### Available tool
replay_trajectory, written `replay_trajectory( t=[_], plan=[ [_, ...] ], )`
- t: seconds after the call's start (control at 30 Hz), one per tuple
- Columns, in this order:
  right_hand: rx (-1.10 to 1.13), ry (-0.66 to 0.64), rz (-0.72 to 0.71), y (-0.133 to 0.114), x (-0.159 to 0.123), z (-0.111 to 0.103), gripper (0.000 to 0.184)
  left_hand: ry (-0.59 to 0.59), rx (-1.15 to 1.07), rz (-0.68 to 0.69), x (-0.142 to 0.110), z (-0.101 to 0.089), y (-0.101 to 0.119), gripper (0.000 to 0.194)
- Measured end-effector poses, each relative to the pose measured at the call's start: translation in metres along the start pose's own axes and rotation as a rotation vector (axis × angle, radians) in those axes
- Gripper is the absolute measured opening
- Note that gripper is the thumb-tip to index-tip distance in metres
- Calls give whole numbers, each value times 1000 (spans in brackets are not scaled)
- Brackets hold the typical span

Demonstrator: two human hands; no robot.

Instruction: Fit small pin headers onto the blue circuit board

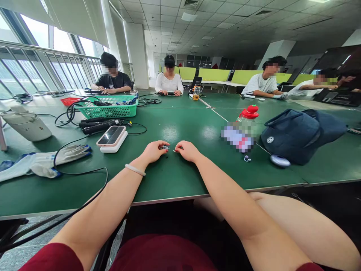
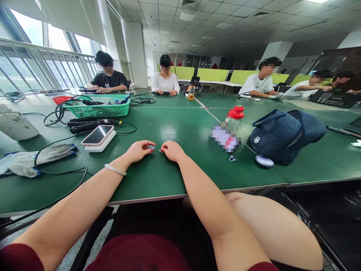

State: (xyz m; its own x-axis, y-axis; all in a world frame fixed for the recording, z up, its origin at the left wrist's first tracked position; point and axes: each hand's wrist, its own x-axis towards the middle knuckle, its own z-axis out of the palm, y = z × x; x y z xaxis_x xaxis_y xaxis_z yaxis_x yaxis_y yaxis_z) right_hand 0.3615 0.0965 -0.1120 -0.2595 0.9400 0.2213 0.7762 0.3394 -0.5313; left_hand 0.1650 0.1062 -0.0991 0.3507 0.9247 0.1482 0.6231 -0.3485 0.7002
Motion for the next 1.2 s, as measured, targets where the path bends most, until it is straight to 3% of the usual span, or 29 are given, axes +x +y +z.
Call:
replay_trajectory(
  t=[0.7,1.03,1.2],
  plan=[
    [-56,-6,-29,0,1,3,10,-16,27,-8,0,1,1,35],
    [-20,17,-36,5,1,2,26,-7,42,-1,0,1,1,33],
    [-13,-6,-16,2,-1,-2,10,-17,46,1,0,1,-1,35]
  ],
)
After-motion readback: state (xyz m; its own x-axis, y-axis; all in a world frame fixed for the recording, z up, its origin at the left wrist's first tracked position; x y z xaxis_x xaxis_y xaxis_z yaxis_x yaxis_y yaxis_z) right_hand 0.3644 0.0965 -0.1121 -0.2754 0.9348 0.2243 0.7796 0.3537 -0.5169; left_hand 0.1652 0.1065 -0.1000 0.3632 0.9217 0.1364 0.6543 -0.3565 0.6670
